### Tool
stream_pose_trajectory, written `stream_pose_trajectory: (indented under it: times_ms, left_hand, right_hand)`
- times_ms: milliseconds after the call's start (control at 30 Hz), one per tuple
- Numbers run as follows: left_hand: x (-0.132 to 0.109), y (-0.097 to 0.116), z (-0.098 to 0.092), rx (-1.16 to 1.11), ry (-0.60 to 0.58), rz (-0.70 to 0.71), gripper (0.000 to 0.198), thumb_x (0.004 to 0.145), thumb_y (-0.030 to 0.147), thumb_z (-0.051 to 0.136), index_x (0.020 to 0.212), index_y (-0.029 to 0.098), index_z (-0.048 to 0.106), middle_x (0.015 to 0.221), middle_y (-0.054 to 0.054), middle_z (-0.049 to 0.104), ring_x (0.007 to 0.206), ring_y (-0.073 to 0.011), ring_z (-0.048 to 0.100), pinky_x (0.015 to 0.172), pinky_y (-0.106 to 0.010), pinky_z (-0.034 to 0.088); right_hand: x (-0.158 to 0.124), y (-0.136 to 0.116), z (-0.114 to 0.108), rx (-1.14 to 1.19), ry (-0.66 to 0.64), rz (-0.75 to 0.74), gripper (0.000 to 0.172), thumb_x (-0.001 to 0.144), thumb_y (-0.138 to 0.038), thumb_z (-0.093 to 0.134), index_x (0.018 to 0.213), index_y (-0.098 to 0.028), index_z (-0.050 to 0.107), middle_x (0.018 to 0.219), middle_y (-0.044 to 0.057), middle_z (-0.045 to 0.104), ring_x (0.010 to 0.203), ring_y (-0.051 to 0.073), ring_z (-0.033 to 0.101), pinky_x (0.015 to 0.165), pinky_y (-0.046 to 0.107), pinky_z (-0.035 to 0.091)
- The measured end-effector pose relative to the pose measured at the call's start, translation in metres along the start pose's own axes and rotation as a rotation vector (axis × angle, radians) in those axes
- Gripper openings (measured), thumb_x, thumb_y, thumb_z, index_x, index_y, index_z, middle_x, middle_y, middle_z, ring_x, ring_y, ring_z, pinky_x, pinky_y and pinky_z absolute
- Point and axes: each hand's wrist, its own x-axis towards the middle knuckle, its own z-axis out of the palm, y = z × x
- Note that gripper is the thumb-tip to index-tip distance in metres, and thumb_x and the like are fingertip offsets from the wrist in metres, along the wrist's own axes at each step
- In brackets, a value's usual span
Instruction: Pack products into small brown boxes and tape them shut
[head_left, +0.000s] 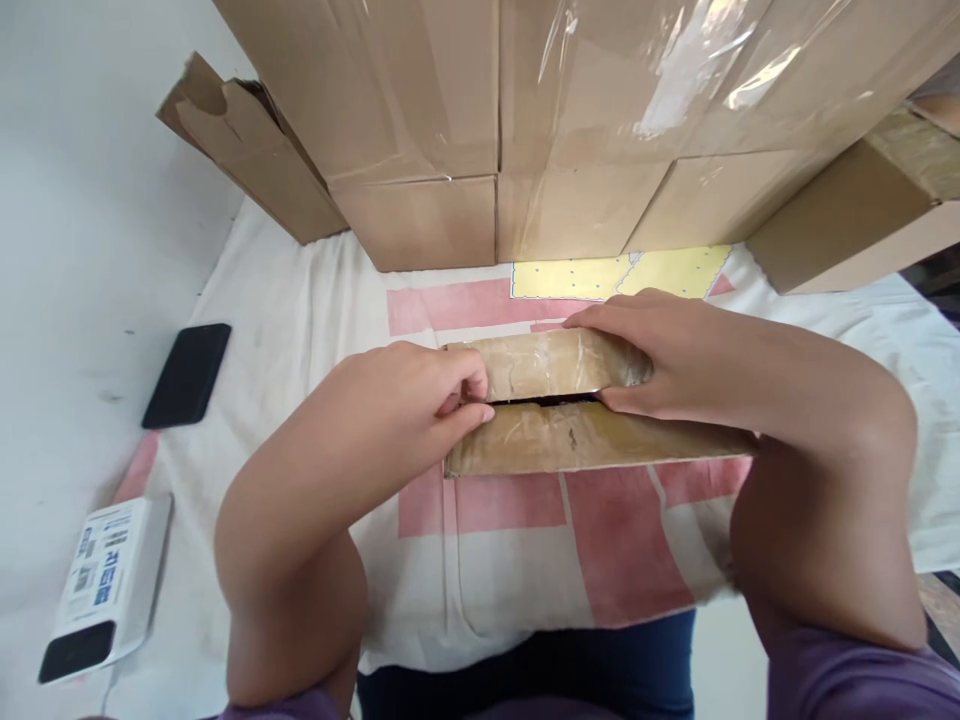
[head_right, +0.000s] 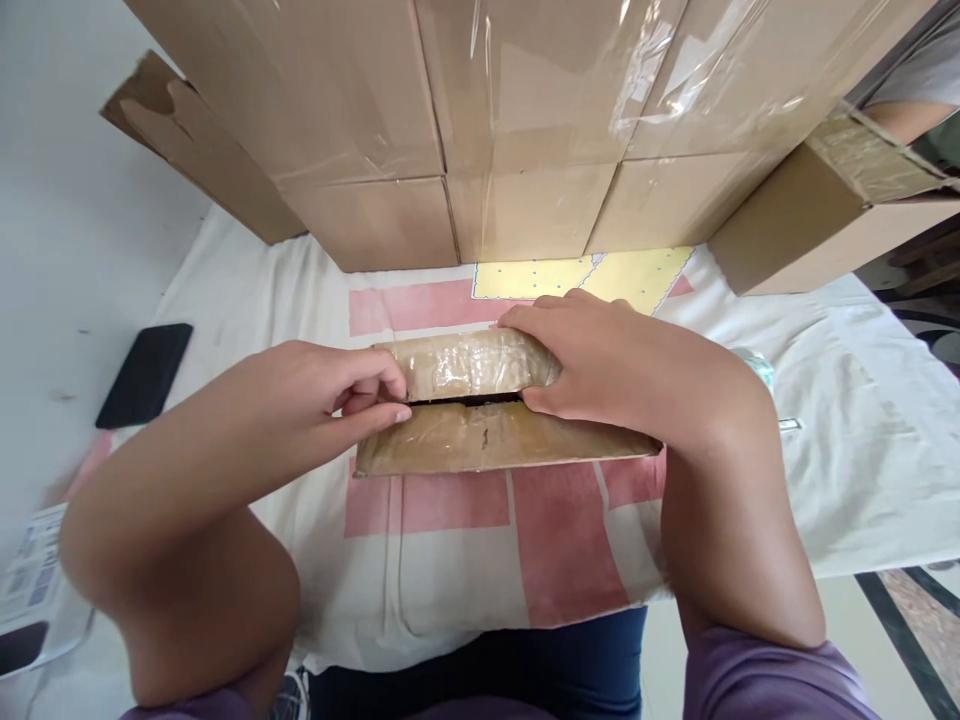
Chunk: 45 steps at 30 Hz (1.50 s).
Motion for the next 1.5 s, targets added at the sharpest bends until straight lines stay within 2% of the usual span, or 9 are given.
stream_pose_trajectory:
  times_ms: [400, 633, 733, 933, 1067, 1167, 1333, 1367, 1500]
  left_hand:
    - [-0.008, 0.000, -0.008, -0.014, 0.037, -0.012, 0.019, 0.096, 0.033, 0.053, 0.083, 0.025, 0.064, 0.065, 0.003, 0.061, 0.059, -0.0138, 0.053, 0.054, -0.028, 0.030]
    - [0.008, 0.000, -0.001, -0.018, 0.100, -0.008, 0.019, 0.092, 0.036, 0.057, 0.078, 0.024, 0.064, 0.066, 0.002, 0.059, 0.060, -0.0143, 0.051, 0.054, -0.027, 0.030]
    - [0.012, -0.005, -0.003, -0.036, 0.103, -0.014, 0.020, 0.090, 0.036, 0.059, 0.076, 0.023, 0.063, 0.065, 0.002, 0.056, 0.059, -0.0136, 0.049, 0.054, -0.026, 0.031]
    - [0.001, -0.006, -0.015, -0.157, 0.034, 0.074, 0.025, 0.093, 0.038, 0.059, 0.075, 0.021, 0.062, 0.061, 0.003, 0.048, 0.057, -0.0111, 0.044, 0.054, -0.024, 0.033]
    - [-0.004, -0.001, -0.018, -0.257, -0.128, 0.179, 0.028, 0.096, 0.036, 0.057, 0.073, 0.020, 0.061, 0.061, 0.003, 0.044, 0.056, -0.0096, 0.039, 0.052, -0.023, 0.031]
    - [-0.007, 0.000, -0.022, -0.312, -0.152, 0.194, 0.029, 0.096, 0.033, 0.059, 0.071, 0.020, 0.060, 0.060, 0.004, 0.042, 0.055, -0.0089, 0.037, 0.052, -0.023, 0.031]
    - [-0.016, 0.006, -0.025, -0.370, -0.348, 0.286, 0.016, 0.093, 0.030, 0.065, 0.079, 0.024, 0.070, 0.059, 0.005, 0.046, 0.053, -0.0085, 0.041, 0.053, -0.023, 0.035]
    - [-0.017, 0.008, -0.022, -0.328, -0.327, 0.260, 0.017, 0.093, 0.030, 0.063, 0.078, 0.024, 0.069, 0.058, 0.005, 0.048, 0.052, -0.0086, 0.042, 0.053, -0.024, 0.035]
    - [-0.020, 0.014, -0.007, -0.068, -0.097, 0.072, 0.013, 0.093, 0.029, 0.061, 0.082, 0.025, 0.067, 0.057, 0.006, 0.053, 0.052, -0.0104, 0.046, 0.053, -0.026, 0.030]
  right_hand:
    - [-0.003, 0.004, -0.019, 0.208, -0.129, -0.118, 0.052, 0.089, -0.054, 0.064, 0.139, -0.038, 0.062, 0.125, 0.001, 0.075, 0.104, 0.035, 0.070, 0.079, 0.042, 0.054]
    - [-0.003, 0.003, -0.016, 0.181, -0.144, -0.086, 0.055, 0.082, -0.058, 0.071, 0.132, -0.035, 0.065, 0.123, 0.003, 0.073, 0.104, 0.034, 0.069, 0.081, 0.043, 0.055]
    - [-0.002, 0.002, -0.016, 0.208, -0.138, -0.110, 0.053, 0.084, -0.058, 0.068, 0.132, -0.034, 0.066, 0.123, 0.002, 0.074, 0.106, 0.034, 0.069, 0.084, 0.042, 0.055]
    - [0.000, 0.004, -0.016, 0.243, -0.163, -0.125, 0.048, 0.085, -0.059, 0.067, 0.127, -0.035, 0.068, 0.114, 0.001, 0.076, 0.099, 0.031, 0.071, 0.078, 0.039, 0.054]
    - [0.001, 0.003, -0.016, 0.212, -0.161, -0.136, 0.045, 0.087, -0.058, 0.063, 0.126, -0.035, 0.069, 0.111, 0.002, 0.077, 0.097, 0.032, 0.070, 0.075, 0.039, 0.054]
    - [0.001, 0.003, -0.016, 0.207, -0.161, -0.139, 0.044, 0.087, -0.056, 0.064, 0.125, -0.035, 0.069, 0.111, 0.001, 0.077, 0.098, 0.032, 0.070, 0.074, 0.040, 0.054]
    - [0.001, 0.003, -0.015, 0.224, -0.165, -0.137, 0.040, 0.087, -0.051, 0.065, 0.123, -0.033, 0.069, 0.114, 0.001, 0.076, 0.097, 0.030, 0.069, 0.077, 0.039, 0.053]
    - [0.001, 0.003, -0.015, 0.224, -0.166, -0.134, 0.040, 0.087, -0.051, 0.065, 0.122, -0.033, 0.069, 0.113, 0.001, 0.076, 0.097, 0.031, 0.069, 0.077, 0.039, 0.052]
    - [0.002, 0.000, -0.015, 0.213, -0.173, -0.124, 0.039, 0.086, -0.052, 0.066, 0.119, -0.032, 0.070, 0.110, 0.002, 0.076, 0.097, 0.032, 0.068, 0.076, 0.039, 0.051]
